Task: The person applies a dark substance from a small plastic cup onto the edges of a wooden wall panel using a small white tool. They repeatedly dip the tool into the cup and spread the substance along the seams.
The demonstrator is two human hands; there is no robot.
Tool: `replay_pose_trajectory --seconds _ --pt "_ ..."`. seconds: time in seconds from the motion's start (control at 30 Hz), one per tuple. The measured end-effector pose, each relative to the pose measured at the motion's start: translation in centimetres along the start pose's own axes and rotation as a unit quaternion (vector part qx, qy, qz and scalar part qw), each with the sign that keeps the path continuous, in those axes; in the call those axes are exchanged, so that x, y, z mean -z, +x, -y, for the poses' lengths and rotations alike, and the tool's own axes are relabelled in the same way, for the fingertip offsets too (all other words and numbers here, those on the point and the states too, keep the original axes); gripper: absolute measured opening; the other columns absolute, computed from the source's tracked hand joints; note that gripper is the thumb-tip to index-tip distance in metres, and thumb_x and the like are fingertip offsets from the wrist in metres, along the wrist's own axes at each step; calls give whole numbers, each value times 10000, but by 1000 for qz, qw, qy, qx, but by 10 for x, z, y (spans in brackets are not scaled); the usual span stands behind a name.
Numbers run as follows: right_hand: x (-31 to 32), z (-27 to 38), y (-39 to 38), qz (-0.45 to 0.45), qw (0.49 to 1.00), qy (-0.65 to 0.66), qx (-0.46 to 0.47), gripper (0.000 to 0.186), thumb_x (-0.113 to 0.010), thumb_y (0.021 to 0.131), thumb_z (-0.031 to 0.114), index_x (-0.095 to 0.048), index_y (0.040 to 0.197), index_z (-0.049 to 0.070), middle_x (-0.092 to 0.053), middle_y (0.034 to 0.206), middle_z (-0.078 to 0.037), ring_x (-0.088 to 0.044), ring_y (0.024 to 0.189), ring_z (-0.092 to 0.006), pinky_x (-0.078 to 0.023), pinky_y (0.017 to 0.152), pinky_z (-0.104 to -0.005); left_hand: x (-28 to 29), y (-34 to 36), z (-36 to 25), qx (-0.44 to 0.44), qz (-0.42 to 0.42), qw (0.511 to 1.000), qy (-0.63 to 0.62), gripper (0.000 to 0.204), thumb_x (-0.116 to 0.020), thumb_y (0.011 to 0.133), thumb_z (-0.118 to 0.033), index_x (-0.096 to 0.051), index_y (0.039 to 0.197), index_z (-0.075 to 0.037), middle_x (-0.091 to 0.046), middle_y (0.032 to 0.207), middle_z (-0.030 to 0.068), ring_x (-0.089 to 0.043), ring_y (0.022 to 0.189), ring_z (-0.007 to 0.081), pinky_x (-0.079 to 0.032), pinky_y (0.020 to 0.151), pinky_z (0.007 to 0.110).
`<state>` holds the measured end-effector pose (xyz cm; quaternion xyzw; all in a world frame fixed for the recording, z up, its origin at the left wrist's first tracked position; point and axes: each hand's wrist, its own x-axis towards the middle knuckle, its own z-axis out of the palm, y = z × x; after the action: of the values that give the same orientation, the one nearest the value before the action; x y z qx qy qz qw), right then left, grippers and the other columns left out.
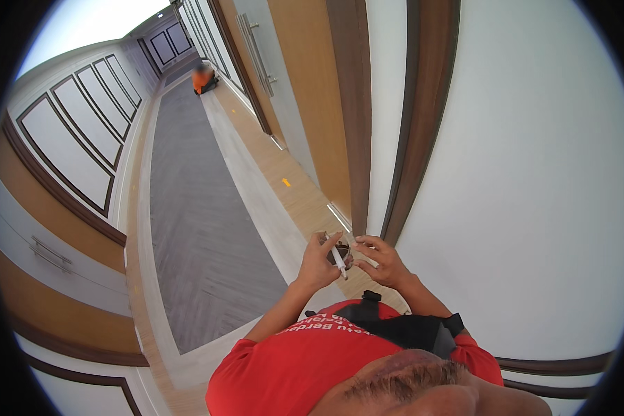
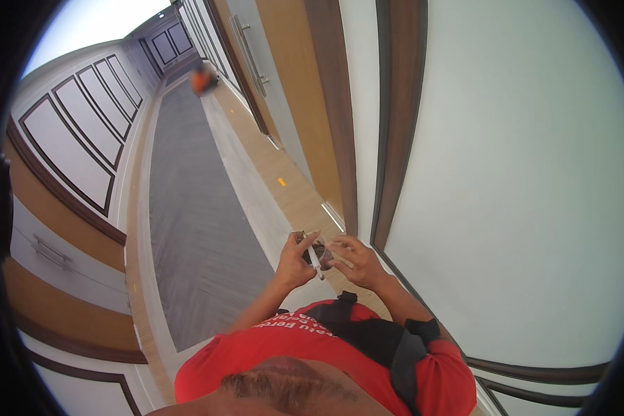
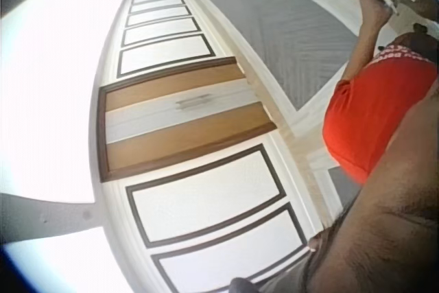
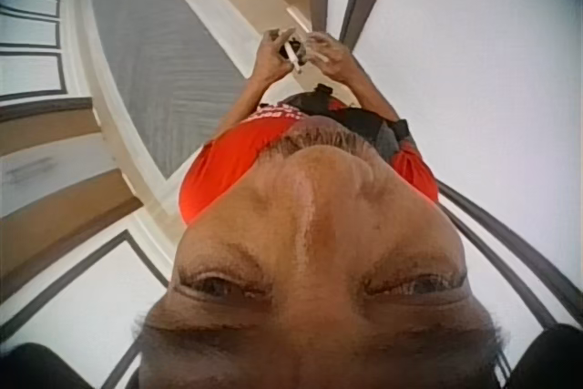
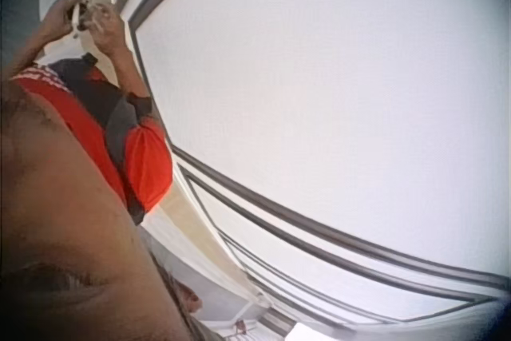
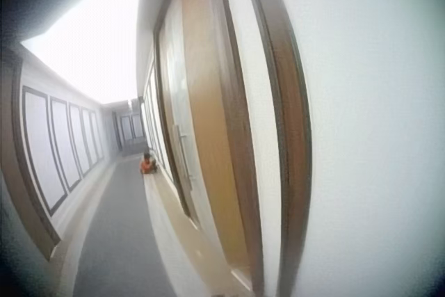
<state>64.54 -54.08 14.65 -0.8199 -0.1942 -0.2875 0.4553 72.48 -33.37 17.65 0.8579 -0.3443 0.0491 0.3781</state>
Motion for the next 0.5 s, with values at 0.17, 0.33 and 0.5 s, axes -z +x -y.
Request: replay_pose_trajectory --seconds 0.17,0.33,0.5 --pt "-7 19 18 24 1000 -8 17 401 -778 881 116 -709 1276 138 -658 1204 -121 -715 913 -260 -592 761 -350 13 1 -1 -6 29 1000 -9 705 -889 701 -203 -652 1357 -103 -557 1212 268 -617 1093 436 -530 912 464" --pt "-17 17 24 70 997 4 14 371 -761 853 4 -733 1206 112 -656 1172 -126 -698 939 -275 -595 769 -350 23 3 2 4 58 998 -26 704 -857 685 -130 -653 1358 -110 -548 1240 279 -606 1116 456 -523 938 476" --pt "-23 29 39 105 992 -40 65 438 -724 802 -24 -737 1196 166 -659 1162 -92 -686 1020 -282 -591 802 -371 35 3 18 1 67 998 -12 710 -834 683 -107 -646 1367 -118 -541 1270 294 -592 1152 470 -520 957 479"
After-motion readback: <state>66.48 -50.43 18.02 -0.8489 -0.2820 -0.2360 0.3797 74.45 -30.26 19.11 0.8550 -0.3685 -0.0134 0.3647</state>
